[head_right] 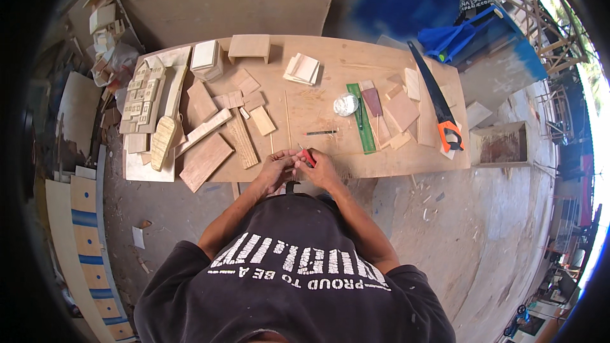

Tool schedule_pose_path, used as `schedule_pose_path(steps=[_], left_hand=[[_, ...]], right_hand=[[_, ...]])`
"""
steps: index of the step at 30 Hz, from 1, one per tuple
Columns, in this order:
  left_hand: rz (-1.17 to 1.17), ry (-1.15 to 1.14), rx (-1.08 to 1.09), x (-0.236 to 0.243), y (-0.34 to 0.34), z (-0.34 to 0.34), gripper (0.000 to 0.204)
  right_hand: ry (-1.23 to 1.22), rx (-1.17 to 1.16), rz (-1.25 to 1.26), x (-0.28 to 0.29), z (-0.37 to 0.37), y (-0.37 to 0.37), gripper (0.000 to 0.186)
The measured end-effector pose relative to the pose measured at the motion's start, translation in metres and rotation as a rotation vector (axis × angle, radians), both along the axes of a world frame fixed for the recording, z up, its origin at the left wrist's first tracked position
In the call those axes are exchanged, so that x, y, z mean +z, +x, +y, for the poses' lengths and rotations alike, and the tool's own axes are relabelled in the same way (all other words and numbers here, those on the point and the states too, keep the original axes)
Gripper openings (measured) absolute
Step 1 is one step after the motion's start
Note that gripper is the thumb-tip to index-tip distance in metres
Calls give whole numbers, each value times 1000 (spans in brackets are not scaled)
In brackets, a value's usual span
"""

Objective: The person sharpens the end of a thin wooden stick with a utility knife.

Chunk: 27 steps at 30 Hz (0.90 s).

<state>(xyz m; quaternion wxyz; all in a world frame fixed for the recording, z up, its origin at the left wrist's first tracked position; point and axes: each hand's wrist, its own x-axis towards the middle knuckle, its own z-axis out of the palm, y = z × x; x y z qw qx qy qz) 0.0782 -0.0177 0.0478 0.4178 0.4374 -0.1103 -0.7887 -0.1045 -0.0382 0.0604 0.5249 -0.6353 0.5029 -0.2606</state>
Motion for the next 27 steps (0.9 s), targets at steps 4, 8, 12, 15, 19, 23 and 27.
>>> schedule_pose_path(steps=[4, 8, 12, 15, 19, 23, 27], left_hand=[[-107, -33, -1, -1, 10, 1, 18], [-250, -115, 39, -6, 27, 14, 16], [-364, -125, 113, -16, 51, 32, 16], [-437, -147, 180, -18, 60, 48, 15], [-614, -223, 192, -26, 73, 66, 21], [-679, -284, 211, -24, 70, 72, 24], [-766, -285, 162, -17, 66, 73, 24]], right_hand=[[-64, -45, 2, -2, -13, 3, 27], [-95, -155, 41, -3, -41, -7, 23], [-140, -280, 124, -19, -81, -20, 23], [-218, -304, 177, -35, -105, -30, 24], [-294, -243, 332, -27, -117, -26, 23], [-435, -115, 499, -22, -123, -20, 23], [-438, -92, 554, -23, -125, -8, 24]])
